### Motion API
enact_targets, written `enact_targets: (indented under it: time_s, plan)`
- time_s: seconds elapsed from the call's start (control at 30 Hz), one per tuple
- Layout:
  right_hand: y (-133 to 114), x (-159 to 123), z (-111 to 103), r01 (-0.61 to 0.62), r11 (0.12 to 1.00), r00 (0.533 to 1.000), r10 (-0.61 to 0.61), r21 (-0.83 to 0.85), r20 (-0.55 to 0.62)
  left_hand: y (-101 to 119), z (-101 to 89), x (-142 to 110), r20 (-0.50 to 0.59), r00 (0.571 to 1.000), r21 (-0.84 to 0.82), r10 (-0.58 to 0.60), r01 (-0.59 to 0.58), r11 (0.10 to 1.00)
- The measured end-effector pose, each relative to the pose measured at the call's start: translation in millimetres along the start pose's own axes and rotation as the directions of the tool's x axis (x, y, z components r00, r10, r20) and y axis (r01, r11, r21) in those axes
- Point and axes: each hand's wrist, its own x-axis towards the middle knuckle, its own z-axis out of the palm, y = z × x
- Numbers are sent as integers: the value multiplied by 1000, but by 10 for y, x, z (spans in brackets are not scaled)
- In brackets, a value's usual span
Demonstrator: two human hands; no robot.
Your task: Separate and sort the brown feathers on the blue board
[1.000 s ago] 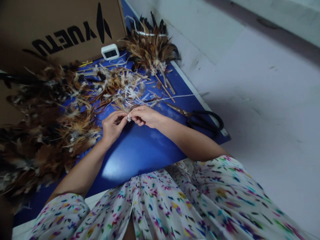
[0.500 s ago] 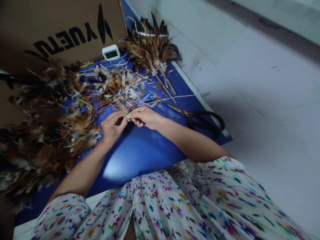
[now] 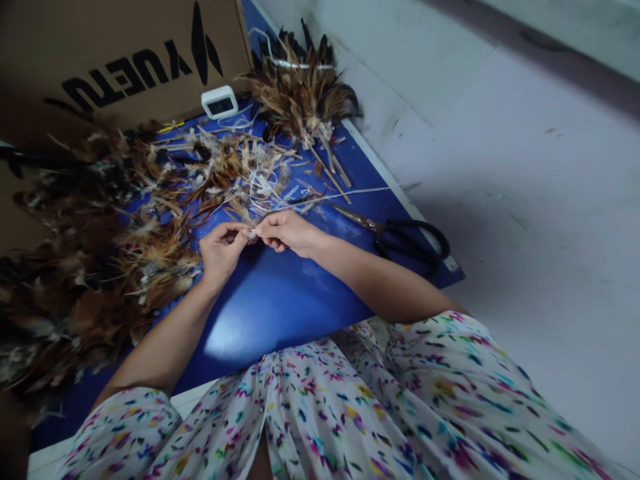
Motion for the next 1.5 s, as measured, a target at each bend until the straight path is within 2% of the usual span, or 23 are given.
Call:
enact_targets:
  time_s: [0.13, 0.7, 0.87, 1.07, 1.3, 1.5]
  plan:
    - [1, 2, -8, 0, 1000, 1000, 0, 8, 3, 2, 9, 0, 16, 999, -75, -50, 51, 996]
    - [-14, 6, -18, -13, 996, 999, 9, 90, 46, -8, 9, -24, 60, 998, -44, -15, 18, 999]
    - [-25, -1, -11, -28, 995, 999, 25, 95, 35, -16, 10, -40, 62, 997, -12, 47, -46, 999]
    - [-22, -3, -16, -15, 995, 999, 11, 98, 38, 38, 4, -48, 52, 987, 102, 150, -154, 983]
    - [-27, 1, -20, -18, 996, 999, 15, 87, 33, 50, -17, -45, 62, 963, 174, 261, -268, 948]
    - [-12, 13, -19, -15, 996, 999, 12, 88, 42, 68, -28, -40, 55, 960, 210, 275, -281, 937]
